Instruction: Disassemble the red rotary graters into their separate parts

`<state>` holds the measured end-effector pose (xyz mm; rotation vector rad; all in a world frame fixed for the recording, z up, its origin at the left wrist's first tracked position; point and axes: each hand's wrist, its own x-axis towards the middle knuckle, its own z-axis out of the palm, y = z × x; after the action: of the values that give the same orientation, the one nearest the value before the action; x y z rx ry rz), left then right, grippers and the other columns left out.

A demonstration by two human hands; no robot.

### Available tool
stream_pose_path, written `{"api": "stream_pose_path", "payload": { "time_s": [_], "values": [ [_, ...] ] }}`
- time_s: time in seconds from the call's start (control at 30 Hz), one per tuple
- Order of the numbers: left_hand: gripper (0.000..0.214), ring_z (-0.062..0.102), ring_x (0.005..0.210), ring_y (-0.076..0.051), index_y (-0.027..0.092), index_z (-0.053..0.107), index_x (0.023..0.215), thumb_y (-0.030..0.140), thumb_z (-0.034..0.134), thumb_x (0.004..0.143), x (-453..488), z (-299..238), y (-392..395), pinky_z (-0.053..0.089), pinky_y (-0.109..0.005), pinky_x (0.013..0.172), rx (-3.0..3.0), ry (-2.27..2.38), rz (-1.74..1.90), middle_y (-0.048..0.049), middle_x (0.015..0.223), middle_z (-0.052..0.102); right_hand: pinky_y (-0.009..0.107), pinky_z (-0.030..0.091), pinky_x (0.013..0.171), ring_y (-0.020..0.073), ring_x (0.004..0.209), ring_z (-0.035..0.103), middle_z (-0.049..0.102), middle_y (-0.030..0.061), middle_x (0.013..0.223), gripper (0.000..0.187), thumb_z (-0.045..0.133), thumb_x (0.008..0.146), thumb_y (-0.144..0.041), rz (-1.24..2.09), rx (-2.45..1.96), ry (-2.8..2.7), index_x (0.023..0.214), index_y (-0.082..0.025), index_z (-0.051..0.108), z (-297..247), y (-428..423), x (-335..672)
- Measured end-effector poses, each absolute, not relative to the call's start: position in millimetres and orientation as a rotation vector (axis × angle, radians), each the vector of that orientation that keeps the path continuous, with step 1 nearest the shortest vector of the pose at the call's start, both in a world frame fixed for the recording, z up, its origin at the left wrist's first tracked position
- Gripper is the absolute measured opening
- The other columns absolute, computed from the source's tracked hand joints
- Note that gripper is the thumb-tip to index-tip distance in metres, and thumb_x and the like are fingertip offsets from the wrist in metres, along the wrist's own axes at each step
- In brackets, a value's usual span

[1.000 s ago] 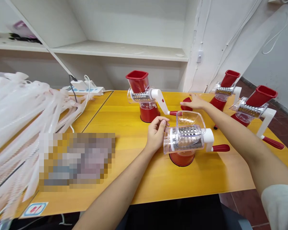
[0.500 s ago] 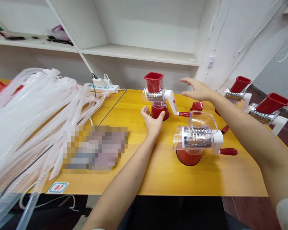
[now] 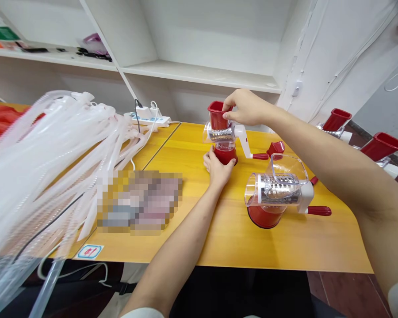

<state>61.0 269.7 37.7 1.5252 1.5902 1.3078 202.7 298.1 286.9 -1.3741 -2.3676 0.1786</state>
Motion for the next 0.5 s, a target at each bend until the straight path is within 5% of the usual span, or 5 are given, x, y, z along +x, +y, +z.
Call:
{"api": "stream_pose_path", "payload": {
  "time_s": [0.3,0.5],
  "values": [
    [0.101,0.044,0.167,-0.045,0.020,0.047,0.165,0.029,0.100,0.080,58,38,273,0.033,-0.060,0.145,1.493,1.616,1.328,-0.0220,0.171,0.042,0.047,0.056,0.123,0.0249,0.125,0.075,0.080,0.0011,0.113,0.014,0.065,0.110,-0.021,0.077,-1.175,-2.069,0.099,-0.022,0.074,321,282,207],
    [0.105,0.054,0.164,-0.040,0.022,0.042,0.167,0.025,0.099,0.078,53,31,278,0.038,-0.059,0.145,1.565,1.434,1.438,-0.0214,0.171,0.054,0.039,0.064,0.099,0.0214,0.107,0.078,0.075,0.0033,0.093,0.021,0.064,0.112,-0.033,0.363,-1.204,-1.575,0.092,-0.024,0.063,309,307,289]
  ]
}}
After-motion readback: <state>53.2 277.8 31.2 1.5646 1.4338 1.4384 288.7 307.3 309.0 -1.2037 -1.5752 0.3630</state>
